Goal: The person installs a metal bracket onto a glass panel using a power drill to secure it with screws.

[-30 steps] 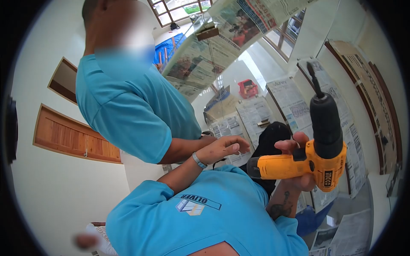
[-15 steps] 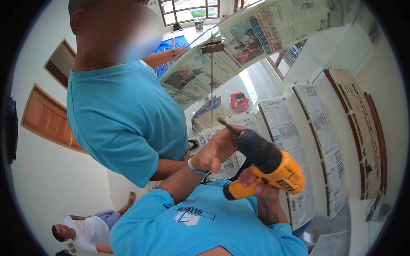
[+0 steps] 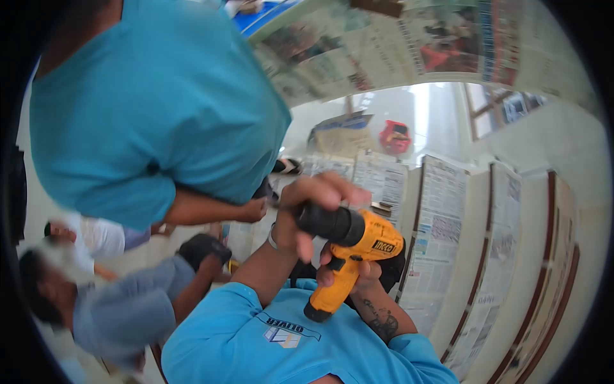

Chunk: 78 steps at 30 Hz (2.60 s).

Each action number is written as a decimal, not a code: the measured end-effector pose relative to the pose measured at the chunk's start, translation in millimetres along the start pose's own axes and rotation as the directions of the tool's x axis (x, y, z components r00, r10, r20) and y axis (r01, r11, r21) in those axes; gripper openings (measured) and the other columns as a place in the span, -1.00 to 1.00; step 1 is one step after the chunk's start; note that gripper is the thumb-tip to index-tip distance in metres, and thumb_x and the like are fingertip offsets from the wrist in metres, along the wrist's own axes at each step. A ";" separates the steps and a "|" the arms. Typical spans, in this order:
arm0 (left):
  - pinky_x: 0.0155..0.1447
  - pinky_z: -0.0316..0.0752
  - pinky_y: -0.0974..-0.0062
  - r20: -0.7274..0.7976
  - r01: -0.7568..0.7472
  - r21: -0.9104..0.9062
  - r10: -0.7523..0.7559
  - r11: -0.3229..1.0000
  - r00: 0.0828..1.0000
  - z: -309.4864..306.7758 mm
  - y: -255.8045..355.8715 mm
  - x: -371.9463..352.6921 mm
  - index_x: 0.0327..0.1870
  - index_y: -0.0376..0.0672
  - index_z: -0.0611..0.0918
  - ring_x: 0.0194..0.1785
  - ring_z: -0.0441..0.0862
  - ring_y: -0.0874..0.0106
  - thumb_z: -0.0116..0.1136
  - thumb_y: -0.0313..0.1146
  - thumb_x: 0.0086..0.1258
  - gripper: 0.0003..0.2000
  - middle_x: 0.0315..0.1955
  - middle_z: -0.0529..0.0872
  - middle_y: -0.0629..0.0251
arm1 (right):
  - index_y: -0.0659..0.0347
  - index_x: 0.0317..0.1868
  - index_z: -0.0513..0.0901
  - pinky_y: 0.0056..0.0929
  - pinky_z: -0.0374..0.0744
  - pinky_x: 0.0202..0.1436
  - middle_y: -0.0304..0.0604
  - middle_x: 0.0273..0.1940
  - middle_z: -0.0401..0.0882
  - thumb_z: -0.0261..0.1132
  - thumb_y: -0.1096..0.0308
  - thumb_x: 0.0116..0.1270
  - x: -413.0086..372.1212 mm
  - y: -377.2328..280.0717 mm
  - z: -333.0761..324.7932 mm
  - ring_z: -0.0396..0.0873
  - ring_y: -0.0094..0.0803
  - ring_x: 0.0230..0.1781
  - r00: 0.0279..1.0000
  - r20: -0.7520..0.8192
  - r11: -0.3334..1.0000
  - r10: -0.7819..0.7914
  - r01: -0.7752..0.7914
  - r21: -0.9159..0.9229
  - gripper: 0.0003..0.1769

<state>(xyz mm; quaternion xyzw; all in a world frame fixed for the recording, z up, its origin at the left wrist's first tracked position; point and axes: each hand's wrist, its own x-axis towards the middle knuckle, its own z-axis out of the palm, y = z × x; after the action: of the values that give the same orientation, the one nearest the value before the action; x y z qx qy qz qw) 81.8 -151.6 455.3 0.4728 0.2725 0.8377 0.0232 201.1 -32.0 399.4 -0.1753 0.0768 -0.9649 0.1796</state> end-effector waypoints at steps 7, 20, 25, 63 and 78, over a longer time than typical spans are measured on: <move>0.30 0.42 0.34 -0.554 0.832 0.394 -0.621 0.391 0.555 62.6 25.9 -130.5 0.42 -0.27 0.34 0.24 0.55 0.31 0.21 0.15 0.41 -0.24 0.15 0.60 0.10 | 0.30 0.39 0.22 -0.04 0.70 0.00 0.13 0.19 0.45 0.29 0.04 0.42 11.6 -34.4 -68.9 0.65 -0.05 -0.05 0.997 0.061 0.989 -0.038 0.046 -0.141 -0.26; 0.08 0.53 0.31 -0.553 0.708 0.445 -0.454 0.549 0.699 75.3 112.7 -157.4 0.21 -0.32 0.49 0.02 0.69 0.13 0.34 0.08 0.28 -0.32 -0.06 0.69 0.00 | 0.31 0.28 0.30 -0.20 0.60 -0.13 0.01 -0.07 0.51 0.32 0.16 0.39 16.2 30.7 12.4 0.58 -0.24 -0.26 0.938 0.207 0.782 -0.278 0.346 -0.518 -0.39; 0.13 0.48 0.30 -0.456 0.492 0.525 -0.258 0.695 0.852 71.8 210.6 -189.1 0.18 -0.31 0.41 0.07 0.63 0.15 0.36 0.05 0.29 -0.34 0.00 0.61 0.08 | 0.41 0.15 0.33 -0.28 0.61 -0.19 -0.01 -0.23 0.52 0.39 0.15 0.32 69.5 157.2 118.8 0.56 -0.29 -0.37 0.954 0.281 0.692 -0.104 0.273 -0.668 -0.38; -0.39 0.43 0.61 -0.813 0.473 0.192 0.409 0.860 -0.414 -262.5 518.4 -510.2 0.20 -0.23 0.46 -0.46 0.50 0.59 0.39 -0.13 0.34 -0.46 -0.34 0.56 0.37 | 0.29 0.19 0.55 -0.36 0.63 -0.02 -0.07 0.05 0.64 0.37 0.54 0.15 247.2 402.7 -69.2 0.65 -0.37 -0.17 0.876 -0.377 0.247 0.300 -0.453 -0.856 -0.47; -0.53 0.36 0.54 -0.719 0.715 -0.163 0.414 0.679 -0.557 -399.3 541.7 -656.6 0.03 -0.27 0.52 -0.54 0.49 0.56 0.41 -0.13 0.28 -0.52 -0.35 0.63 0.27 | 0.26 0.21 0.58 -0.44 0.58 0.03 -0.18 0.04 0.63 0.42 0.57 0.16 258.7 488.9 -194.1 0.62 -0.48 -0.08 0.852 -0.479 0.016 0.213 -0.493 -0.870 -0.46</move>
<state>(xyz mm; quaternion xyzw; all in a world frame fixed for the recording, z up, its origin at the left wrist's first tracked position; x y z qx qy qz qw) 241.3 -980.5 41.2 -0.6103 0.4946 0.5880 -0.1927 60.2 -563.6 196.7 -0.1189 0.7495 -0.6033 0.2453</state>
